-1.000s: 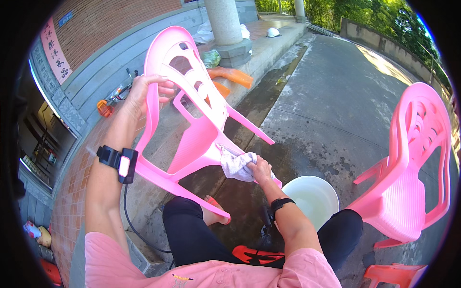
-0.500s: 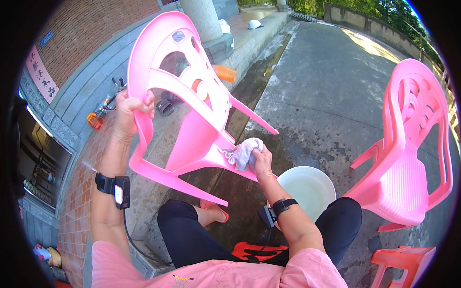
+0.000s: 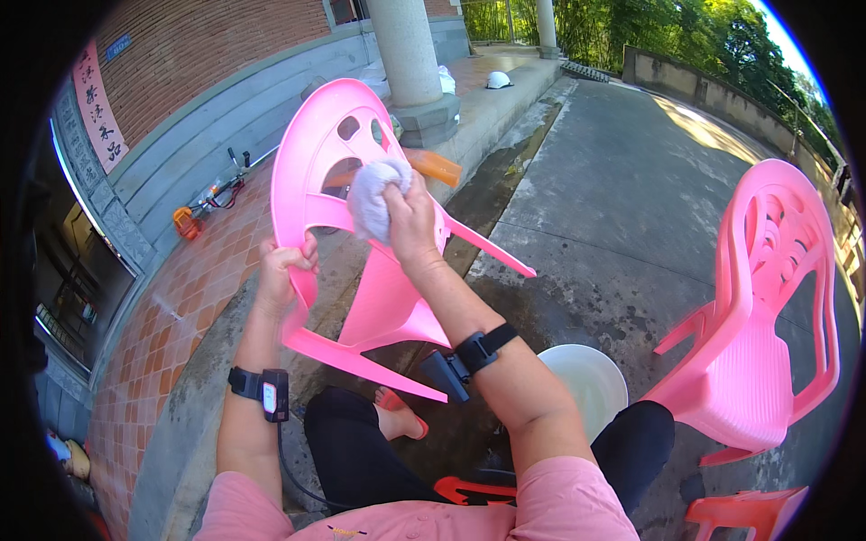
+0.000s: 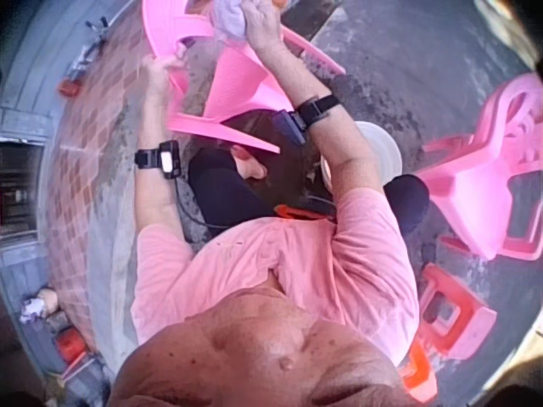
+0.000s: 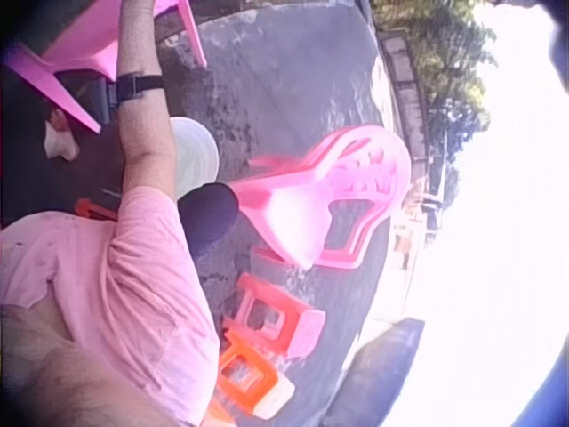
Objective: The person wipes several plastic stools and chairs with a wet cloth. They dip the cloth into a bucket of water, wring it out, and wipe each item one at a time, including the seat, legs, and backrest.
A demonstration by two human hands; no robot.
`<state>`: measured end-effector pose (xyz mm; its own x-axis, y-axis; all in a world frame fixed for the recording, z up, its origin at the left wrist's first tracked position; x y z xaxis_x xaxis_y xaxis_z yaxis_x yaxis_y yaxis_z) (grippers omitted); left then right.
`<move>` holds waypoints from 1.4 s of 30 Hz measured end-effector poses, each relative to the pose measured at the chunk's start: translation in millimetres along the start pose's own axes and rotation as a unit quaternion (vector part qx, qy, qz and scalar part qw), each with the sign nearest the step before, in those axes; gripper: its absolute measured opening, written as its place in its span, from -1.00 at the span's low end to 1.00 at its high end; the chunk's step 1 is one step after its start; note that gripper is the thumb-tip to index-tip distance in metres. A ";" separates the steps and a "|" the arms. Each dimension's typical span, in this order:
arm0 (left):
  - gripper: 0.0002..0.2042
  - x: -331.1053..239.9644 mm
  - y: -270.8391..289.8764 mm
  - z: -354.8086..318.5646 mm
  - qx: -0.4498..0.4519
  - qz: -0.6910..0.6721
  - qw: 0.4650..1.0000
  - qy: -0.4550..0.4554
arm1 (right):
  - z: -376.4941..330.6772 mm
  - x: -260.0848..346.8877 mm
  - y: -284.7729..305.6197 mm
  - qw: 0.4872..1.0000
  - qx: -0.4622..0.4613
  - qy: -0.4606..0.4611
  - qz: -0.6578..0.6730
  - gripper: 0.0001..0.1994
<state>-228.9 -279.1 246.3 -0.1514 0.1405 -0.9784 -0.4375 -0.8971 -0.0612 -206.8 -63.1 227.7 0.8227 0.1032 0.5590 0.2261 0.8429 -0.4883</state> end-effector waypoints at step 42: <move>-0.57 -3.0 -104.8 -103.2 0.140 0.077 0.985 -0.068 | 197.9 65.4 14.2 0.922 0.099 0.072 -0.368 -0.49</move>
<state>-91.1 -228.8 235.3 -0.3435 0.0835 -0.9354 -0.6252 -0.7636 0.1614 -253.0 60.1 390.0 0.5482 -0.5943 0.5885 0.6633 0.7375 0.1269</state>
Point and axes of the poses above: each hand's wrist, its own z-axis towards the middle knuckle, its own y-axis out of the back of the hand, x = y × z, the point moved 1 cm from there along z, towards the middle knuckle, and after that the axes turned 9 degrees about y, right-handed, at the moved point
